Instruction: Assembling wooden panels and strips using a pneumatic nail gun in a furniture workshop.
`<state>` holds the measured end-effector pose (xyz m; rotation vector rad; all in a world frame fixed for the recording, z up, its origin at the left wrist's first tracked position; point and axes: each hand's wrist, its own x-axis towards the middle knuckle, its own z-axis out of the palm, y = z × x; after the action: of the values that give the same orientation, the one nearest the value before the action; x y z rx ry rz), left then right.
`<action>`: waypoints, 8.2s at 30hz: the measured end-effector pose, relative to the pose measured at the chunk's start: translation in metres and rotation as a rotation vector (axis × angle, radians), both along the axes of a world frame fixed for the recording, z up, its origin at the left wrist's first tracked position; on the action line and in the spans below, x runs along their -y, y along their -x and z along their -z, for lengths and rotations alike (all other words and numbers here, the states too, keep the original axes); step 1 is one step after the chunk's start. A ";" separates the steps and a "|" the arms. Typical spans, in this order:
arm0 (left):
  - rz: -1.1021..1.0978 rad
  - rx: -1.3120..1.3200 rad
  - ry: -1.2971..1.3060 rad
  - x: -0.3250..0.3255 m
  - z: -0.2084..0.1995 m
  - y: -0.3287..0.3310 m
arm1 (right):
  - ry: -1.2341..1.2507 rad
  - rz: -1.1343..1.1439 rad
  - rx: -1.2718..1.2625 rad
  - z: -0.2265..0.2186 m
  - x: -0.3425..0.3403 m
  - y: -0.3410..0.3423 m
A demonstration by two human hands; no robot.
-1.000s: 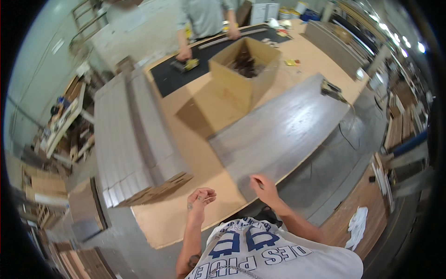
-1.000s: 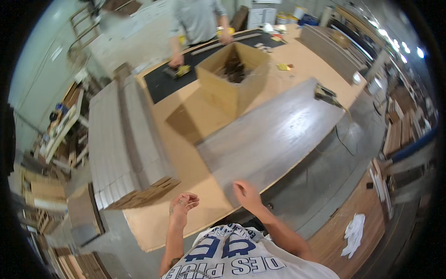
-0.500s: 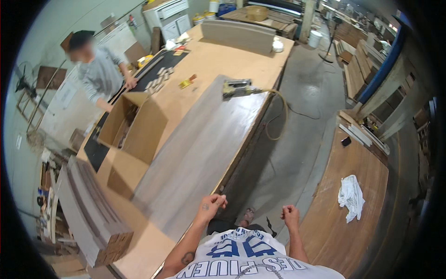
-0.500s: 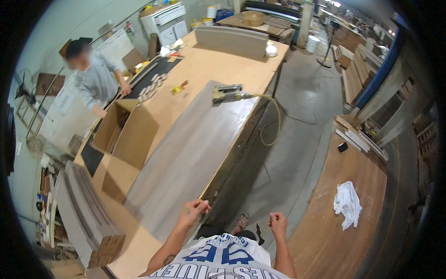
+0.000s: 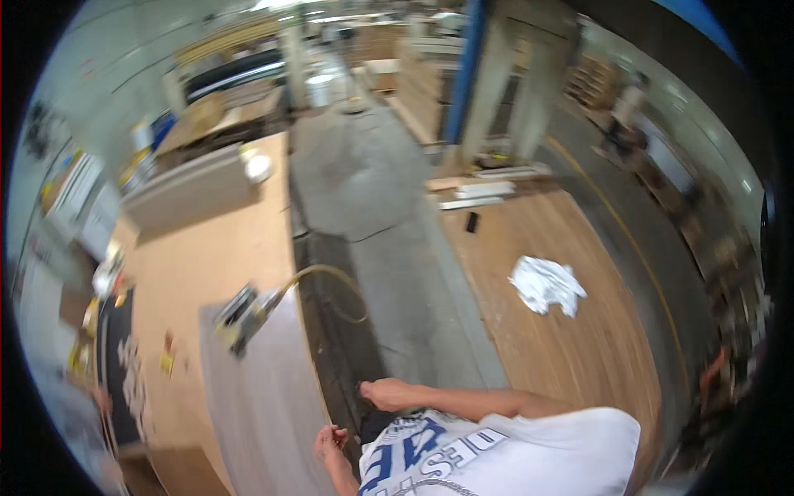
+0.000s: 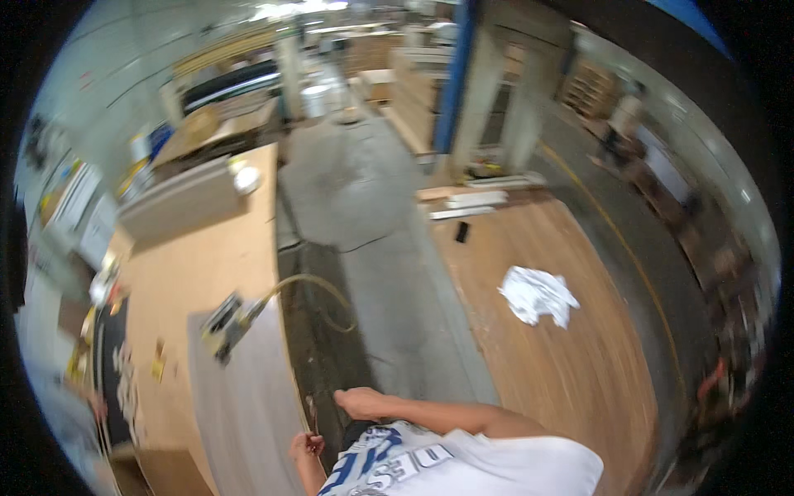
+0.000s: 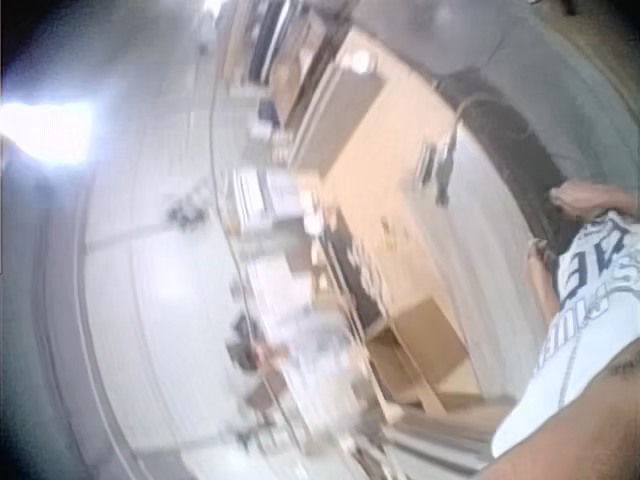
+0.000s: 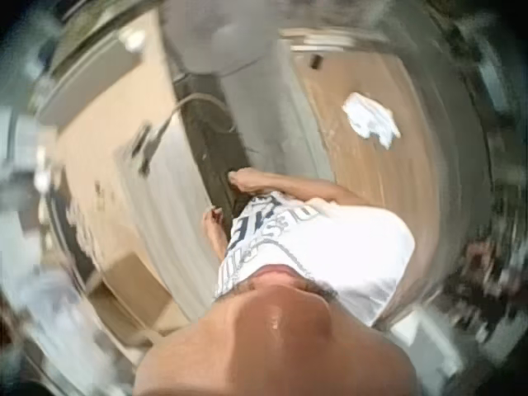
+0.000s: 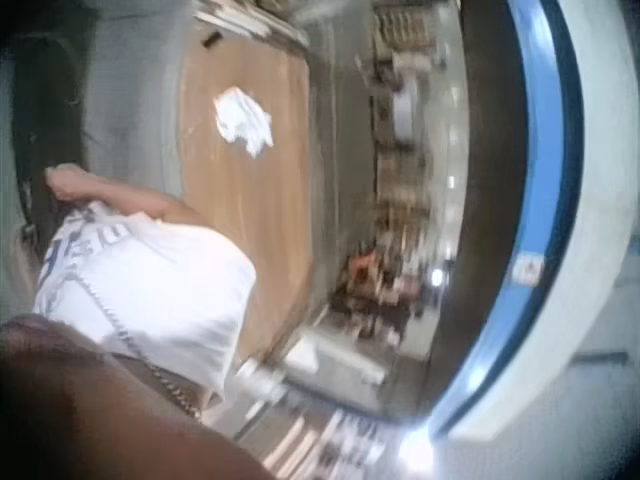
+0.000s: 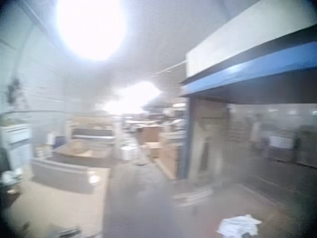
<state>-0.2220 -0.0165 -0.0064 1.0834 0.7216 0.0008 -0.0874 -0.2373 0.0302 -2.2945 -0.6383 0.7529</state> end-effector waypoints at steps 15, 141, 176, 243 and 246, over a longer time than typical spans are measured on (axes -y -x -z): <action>0.111 0.018 -0.130 -0.065 -0.032 -0.257 | 0.045 0.388 0.003 -0.004 0.044 -0.201; -1.012 -1.310 -1.386 -0.049 0.020 0.306 | -0.157 -0.826 0.518 0.021 -0.242 -0.128; -1.275 -1.187 -1.300 -0.145 -0.041 0.272 | -0.520 -0.924 0.498 -0.081 -0.389 -0.085; -1.090 -0.276 -0.964 -0.306 -0.038 0.261 | 0.250 -0.932 -0.024 -0.035 -0.648 0.221; -1.175 -0.217 -1.023 -0.284 -0.100 0.234 | 0.272 -1.004 -0.020 -0.050 -0.647 0.219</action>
<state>-0.4560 0.2674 0.0935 1.4485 1.5460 1.3998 -0.3064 0.4098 0.0799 -2.0953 -1.8168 1.3586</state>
